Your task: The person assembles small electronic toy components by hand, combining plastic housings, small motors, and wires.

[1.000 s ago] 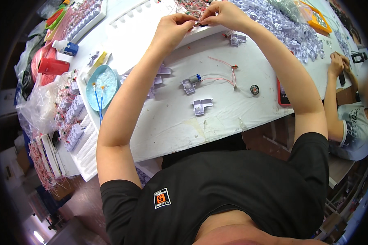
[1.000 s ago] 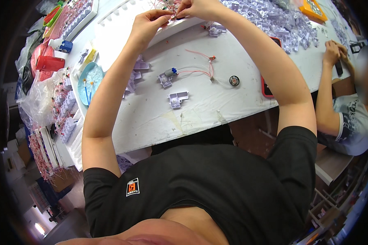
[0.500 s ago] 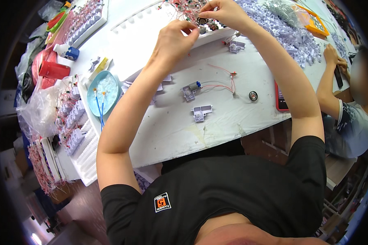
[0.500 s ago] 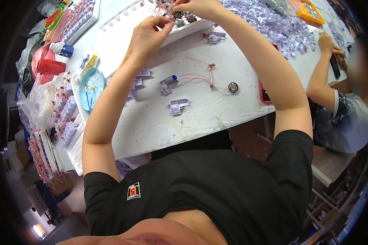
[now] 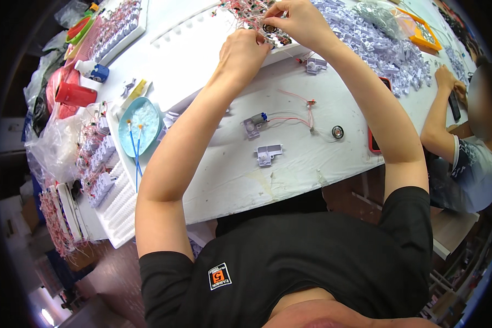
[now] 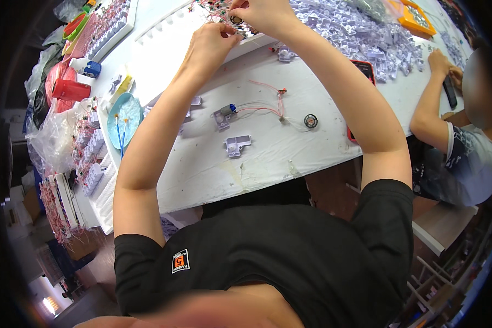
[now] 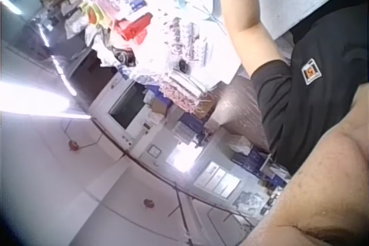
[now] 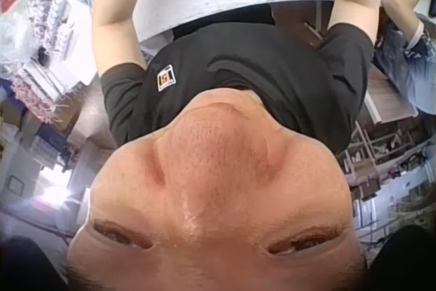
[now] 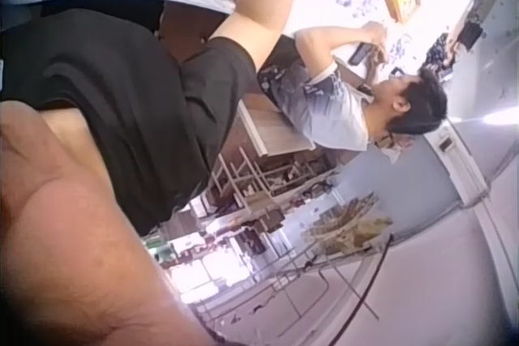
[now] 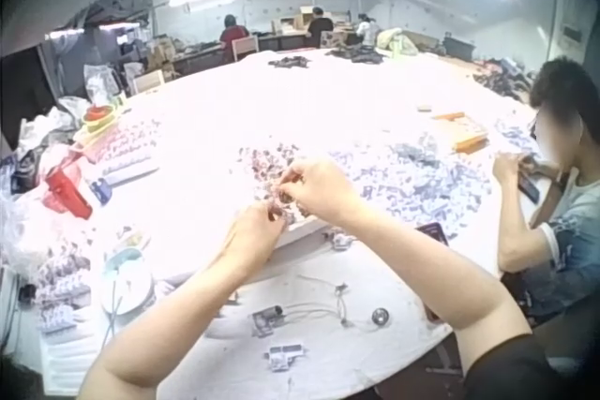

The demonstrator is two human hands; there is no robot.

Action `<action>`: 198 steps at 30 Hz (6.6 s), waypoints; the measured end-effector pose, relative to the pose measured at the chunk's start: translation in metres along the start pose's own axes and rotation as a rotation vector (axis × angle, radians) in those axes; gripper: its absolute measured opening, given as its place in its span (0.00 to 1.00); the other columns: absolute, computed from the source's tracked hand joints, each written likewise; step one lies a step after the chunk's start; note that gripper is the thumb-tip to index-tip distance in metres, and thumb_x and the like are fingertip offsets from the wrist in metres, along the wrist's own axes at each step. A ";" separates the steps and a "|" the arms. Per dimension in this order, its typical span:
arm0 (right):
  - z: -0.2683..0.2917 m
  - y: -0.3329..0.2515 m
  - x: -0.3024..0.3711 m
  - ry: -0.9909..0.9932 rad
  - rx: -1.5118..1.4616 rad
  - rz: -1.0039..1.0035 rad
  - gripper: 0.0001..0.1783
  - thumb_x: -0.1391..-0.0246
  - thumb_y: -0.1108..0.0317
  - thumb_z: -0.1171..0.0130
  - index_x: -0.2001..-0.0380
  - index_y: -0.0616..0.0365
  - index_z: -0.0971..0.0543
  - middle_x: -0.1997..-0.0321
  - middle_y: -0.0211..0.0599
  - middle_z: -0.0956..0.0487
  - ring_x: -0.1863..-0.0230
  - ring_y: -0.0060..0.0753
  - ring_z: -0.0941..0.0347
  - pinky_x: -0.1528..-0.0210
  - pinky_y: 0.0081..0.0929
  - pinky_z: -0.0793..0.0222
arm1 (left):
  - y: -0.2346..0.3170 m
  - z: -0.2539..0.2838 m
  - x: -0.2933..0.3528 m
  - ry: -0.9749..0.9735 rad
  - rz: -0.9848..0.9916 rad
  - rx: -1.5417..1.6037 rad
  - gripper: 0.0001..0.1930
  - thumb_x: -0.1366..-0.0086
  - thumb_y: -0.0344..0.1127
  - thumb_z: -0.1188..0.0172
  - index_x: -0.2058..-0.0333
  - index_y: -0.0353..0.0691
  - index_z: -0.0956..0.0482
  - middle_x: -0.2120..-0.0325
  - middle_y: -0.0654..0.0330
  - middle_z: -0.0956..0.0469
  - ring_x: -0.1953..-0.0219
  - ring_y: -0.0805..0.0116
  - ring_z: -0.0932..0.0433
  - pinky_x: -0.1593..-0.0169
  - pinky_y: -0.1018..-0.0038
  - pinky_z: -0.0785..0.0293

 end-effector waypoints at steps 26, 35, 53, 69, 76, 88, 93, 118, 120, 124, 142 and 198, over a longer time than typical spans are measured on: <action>0.044 -0.043 0.090 -0.170 -0.032 -0.070 0.09 0.44 0.69 0.34 0.64 0.65 0.14 0.66 0.42 0.14 0.62 0.32 0.19 0.56 0.30 0.25 | 0.003 0.119 0.108 0.065 0.062 0.135 0.16 0.44 0.40 0.32 0.64 0.32 0.17 0.70 0.53 0.14 0.65 0.69 0.15 0.57 0.72 0.20; 0.070 -0.044 0.234 -0.288 0.048 -0.026 0.08 0.44 0.69 0.35 0.64 0.63 0.18 0.67 0.37 0.18 0.58 0.33 0.24 0.53 0.28 0.31 | 0.041 0.063 0.224 -0.023 0.015 0.630 0.11 0.37 0.25 0.33 0.57 0.30 0.21 0.63 0.57 0.16 0.58 0.70 0.14 0.52 0.75 0.18; -0.014 -0.071 0.267 0.006 0.091 0.295 0.22 0.50 0.81 0.35 0.50 0.55 0.16 0.48 0.34 0.18 0.45 0.44 0.26 0.44 0.37 0.29 | 0.030 0.003 0.269 0.046 -0.132 0.720 0.14 0.41 0.18 0.31 0.56 0.34 0.16 0.60 0.56 0.16 0.61 0.67 0.14 0.57 0.74 0.17; -0.029 -0.051 0.245 -0.122 -0.050 0.439 0.20 0.57 0.70 0.27 0.57 0.53 0.16 0.59 0.30 0.18 0.50 0.37 0.25 0.38 0.40 0.34 | 0.015 0.005 0.278 0.215 -0.236 0.524 0.21 0.45 0.13 0.34 0.51 0.30 0.18 0.58 0.47 0.15 0.57 0.55 0.14 0.52 0.68 0.17; -0.052 -0.052 0.252 0.059 -0.162 0.384 0.19 0.54 0.64 0.26 0.58 0.52 0.16 0.61 0.30 0.17 0.50 0.37 0.24 0.34 0.44 0.39 | 0.018 0.007 0.282 0.285 -0.244 0.222 0.21 0.46 0.15 0.28 0.52 0.32 0.17 0.56 0.47 0.16 0.53 0.55 0.15 0.50 0.67 0.16; -0.038 -0.053 0.258 -0.087 -0.339 0.162 0.12 0.54 0.63 0.27 0.64 0.51 0.13 0.68 0.31 0.18 0.53 0.37 0.26 0.35 0.39 0.41 | 0.020 0.005 0.280 0.343 -0.455 0.163 0.19 0.48 0.13 0.29 0.56 0.31 0.16 0.61 0.46 0.14 0.59 0.53 0.12 0.54 0.67 0.14; -0.033 -0.061 0.256 -0.164 -0.306 0.208 0.12 0.55 0.66 0.29 0.64 0.51 0.12 0.68 0.31 0.19 0.55 0.33 0.25 0.30 0.43 0.45 | 0.018 0.012 0.280 0.285 -0.507 0.193 0.19 0.48 0.14 0.28 0.56 0.31 0.17 0.61 0.45 0.15 0.61 0.54 0.12 0.58 0.68 0.14; -0.040 -0.035 0.243 0.203 -0.399 -0.064 0.15 0.49 0.74 0.27 0.55 0.56 0.12 0.57 0.34 0.15 0.54 0.25 0.24 0.47 0.23 0.30 | 0.001 0.029 0.221 -0.082 -0.314 0.055 0.23 0.47 0.30 0.26 0.51 0.35 0.18 0.56 0.55 0.20 0.52 0.54 0.23 0.46 0.65 0.27; -0.045 -0.039 0.243 0.153 -0.248 0.043 0.16 0.51 0.75 0.27 0.56 0.55 0.11 0.60 0.31 0.15 0.54 0.27 0.24 0.46 0.24 0.31 | -0.003 0.028 0.220 -0.084 -0.317 0.054 0.22 0.47 0.30 0.27 0.52 0.35 0.18 0.57 0.55 0.21 0.52 0.54 0.24 0.48 0.65 0.26; -0.052 -0.043 0.240 0.098 -0.113 0.144 0.16 0.53 0.75 0.28 0.59 0.53 0.11 0.64 0.28 0.14 0.56 0.30 0.23 0.44 0.30 0.32 | -0.005 0.029 0.224 -0.113 -0.283 0.120 0.22 0.49 0.27 0.25 0.53 0.35 0.17 0.59 0.56 0.21 0.55 0.57 0.23 0.51 0.67 0.26; -0.053 -0.045 0.248 0.052 0.338 0.303 0.14 0.54 0.69 0.27 0.61 0.43 0.12 0.62 0.18 0.14 0.53 0.29 0.22 0.28 0.52 0.48 | -0.014 0.029 0.226 -0.146 -0.193 0.249 0.21 0.49 0.26 0.24 0.54 0.36 0.15 0.61 0.59 0.22 0.57 0.64 0.21 0.52 0.72 0.23; -0.070 -0.052 0.283 0.135 0.159 0.624 0.15 0.52 0.57 0.26 0.61 0.50 0.12 0.58 0.28 0.15 0.55 0.35 0.22 0.44 0.44 0.25 | -0.168 0.220 0.201 0.399 0.032 0.145 0.13 0.22 0.34 0.48 0.51 0.28 0.21 0.58 0.52 0.15 0.56 0.67 0.14 0.48 0.73 0.17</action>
Point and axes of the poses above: each hand's wrist, its own x-axis away from the middle knuckle, its own z-axis out of the back of the hand, y = z × x, the point moved 1 cm from there along -x, towards the middle knuckle
